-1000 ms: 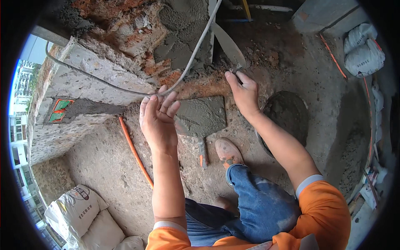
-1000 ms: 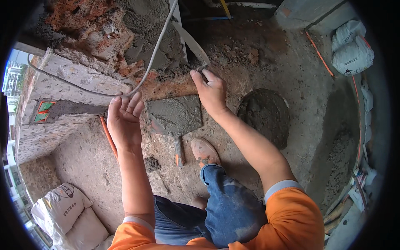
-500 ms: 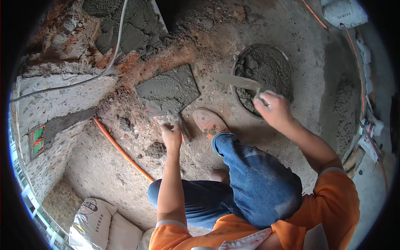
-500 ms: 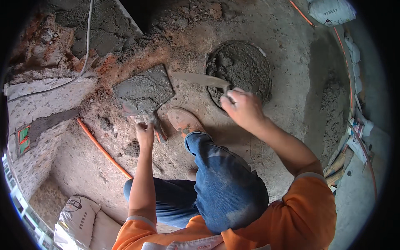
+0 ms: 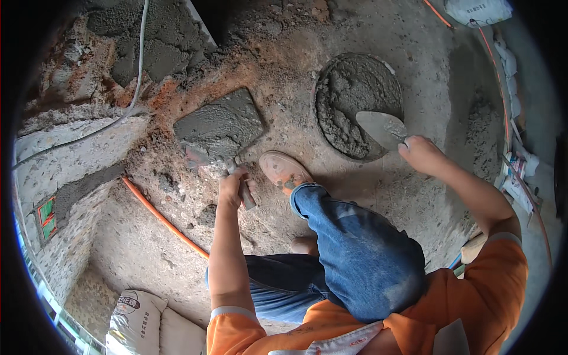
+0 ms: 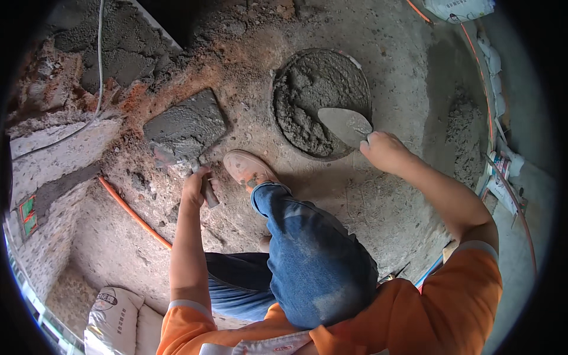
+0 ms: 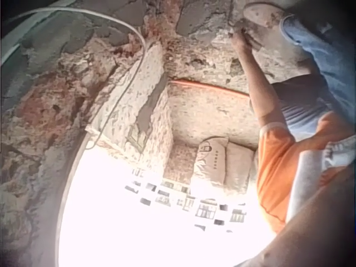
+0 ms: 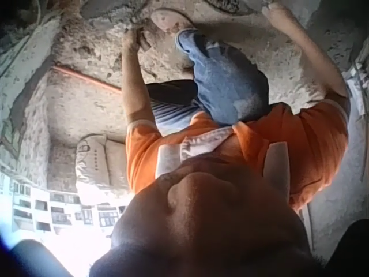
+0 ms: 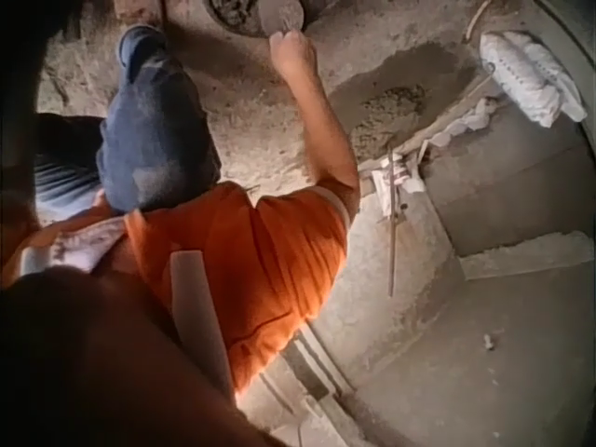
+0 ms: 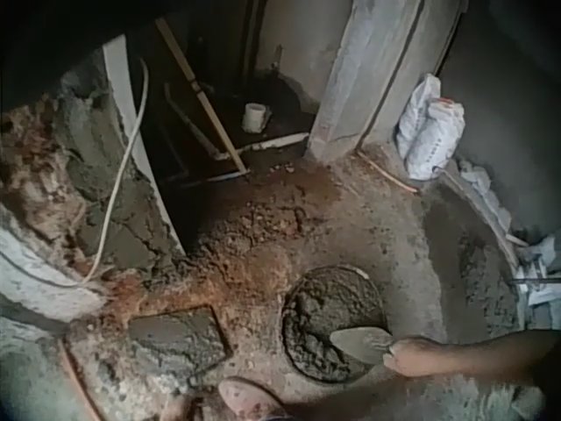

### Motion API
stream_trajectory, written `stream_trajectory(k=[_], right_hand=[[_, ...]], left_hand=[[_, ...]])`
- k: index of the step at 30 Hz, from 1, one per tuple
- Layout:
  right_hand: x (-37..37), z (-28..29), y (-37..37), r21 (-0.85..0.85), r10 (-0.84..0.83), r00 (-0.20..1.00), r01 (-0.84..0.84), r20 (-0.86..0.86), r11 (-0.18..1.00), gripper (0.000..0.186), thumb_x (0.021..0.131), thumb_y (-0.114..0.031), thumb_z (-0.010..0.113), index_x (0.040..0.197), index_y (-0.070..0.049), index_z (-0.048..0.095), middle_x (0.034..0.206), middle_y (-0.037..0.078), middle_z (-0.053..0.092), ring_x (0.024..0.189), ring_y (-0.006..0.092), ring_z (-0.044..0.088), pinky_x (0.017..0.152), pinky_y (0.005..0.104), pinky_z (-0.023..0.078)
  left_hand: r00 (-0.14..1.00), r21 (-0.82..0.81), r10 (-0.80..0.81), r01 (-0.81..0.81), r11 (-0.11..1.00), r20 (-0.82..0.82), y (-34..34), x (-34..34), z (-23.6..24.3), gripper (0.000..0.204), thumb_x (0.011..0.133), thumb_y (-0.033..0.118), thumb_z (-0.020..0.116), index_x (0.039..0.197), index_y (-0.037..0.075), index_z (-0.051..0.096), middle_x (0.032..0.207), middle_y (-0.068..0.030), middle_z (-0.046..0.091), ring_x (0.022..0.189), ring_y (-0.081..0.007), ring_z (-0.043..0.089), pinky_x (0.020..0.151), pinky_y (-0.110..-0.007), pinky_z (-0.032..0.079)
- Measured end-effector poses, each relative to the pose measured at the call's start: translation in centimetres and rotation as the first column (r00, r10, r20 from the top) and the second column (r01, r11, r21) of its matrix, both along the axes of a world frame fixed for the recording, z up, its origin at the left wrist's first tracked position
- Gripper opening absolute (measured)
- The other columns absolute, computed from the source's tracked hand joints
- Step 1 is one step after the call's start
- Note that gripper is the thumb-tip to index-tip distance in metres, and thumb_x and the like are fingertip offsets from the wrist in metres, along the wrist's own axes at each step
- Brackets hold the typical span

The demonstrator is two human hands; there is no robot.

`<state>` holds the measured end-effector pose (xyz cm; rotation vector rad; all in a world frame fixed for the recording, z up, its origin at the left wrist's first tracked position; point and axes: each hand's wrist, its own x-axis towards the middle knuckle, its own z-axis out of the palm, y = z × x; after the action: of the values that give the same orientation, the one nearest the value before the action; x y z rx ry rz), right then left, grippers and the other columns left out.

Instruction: Applying cement mortar to a brick wall using a trowel and a hawk to create a smooth surface.

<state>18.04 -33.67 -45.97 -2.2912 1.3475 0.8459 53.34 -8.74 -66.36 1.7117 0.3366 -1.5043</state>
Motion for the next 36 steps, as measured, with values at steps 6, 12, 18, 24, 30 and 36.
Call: stream_trajectory(k=[6,12,18,24,30,36], right_hand=[[5.8,-5.9,-0.8,0.722,-0.710,0.687,0.571,-0.159,0.391,0.027,0.092,-0.024,0.049,0.080,-0.001,0.053,0.066,0.007,0.054,0.050,0.0165,0.049,0.042,0.0349,0.042],[8.3,-9.0,1.1,0.788,-0.961,0.252,0.611,-0.110,0.070,0.025,0.088,-0.028,0.053,0.079,-0.005,0.055,0.064,0.005,0.052,0.050,0.0155,0.048,0.045,0.0332,0.040],[7.6,-9.9,4.5,0.819,-0.994,0.003,0.567,0.105,0.088,0.025,0.088,-0.025,0.054,0.079,-0.002,0.057,0.060,0.005,0.051,0.045,0.0129,0.048,0.040,0.0295,0.039],[5.8,-7.9,4.4,0.750,-0.927,0.069,0.567,0.368,0.340,0.023,0.090,-0.020,0.052,0.080,0.000,0.057,0.061,0.005,0.052,0.045,0.0124,0.048,0.040,0.0288,0.040],[8.5,-2.9,7.4,0.325,-0.626,0.484,0.568,0.612,0.756,0.026,0.094,-0.023,0.059,0.094,0.003,0.059,0.065,0.005,0.058,0.051,0.0105,0.054,0.045,0.0280,0.044],[12.3,-2.8,9.6,0.210,-0.374,0.522,0.346,0.766,0.914,0.041,0.086,-0.020,0.067,0.110,0.011,0.055,0.083,0.026,0.063,0.078,0.0407,0.064,0.071,0.0435,0.051]], left_hand=[[0.999,0.077,0.014,-0.011,0.997,-0.042,-0.8,0.7,-0.7,0.011,0.085,0.013,0.059,0.083,0.004,0.054,0.064,-0.0065,0.054,0.043,-0.0196,0.051,0.039,-0.031,0.044],[0.971,-0.056,-0.050,0.065,0.996,0.234,0.2,-1.7,4.2,0.020,0.082,0.012,0.068,0.085,0.005,0.050,0.056,-0.0024,0.048,0.039,-0.0140,0.045,0.036,-0.029,0.038],[0.937,-0.133,-0.231,0.272,0.953,0.261,1.7,-1.9,8.3,0.023,0.083,0.014,0.072,0.083,0.006,0.050,0.057,-0.0006,0.051,0.041,-0.0112,0.048,0.040,-0.027,0.041],[0.838,-0.082,-0.480,0.514,0.854,0.259,1.1,-1.4,9.1,0.025,0.082,0.015,0.074,0.083,0.001,0.053,0.066,-0.0042,0.059,0.053,-0.0096,0.053,0.048,-0.028,0.044],[0.673,-0.122,-0.562,0.686,0.717,0.481,-2.6,-4.2,8.8,0.026,0.083,0.015,0.072,0.090,-0.001,0.053,0.068,-0.0052,0.057,0.053,-0.0125,0.054,0.048,-0.030,0.045],[0.651,-0.148,-0.539,0.699,0.699,0.535,-7.3,-5.5,7.7,0.037,0.081,0.022,0.070,0.099,-0.008,0.057,0.088,-0.0290,0.065,0.090,-0.0426,0.064,0.077,-0.042,0.050]])
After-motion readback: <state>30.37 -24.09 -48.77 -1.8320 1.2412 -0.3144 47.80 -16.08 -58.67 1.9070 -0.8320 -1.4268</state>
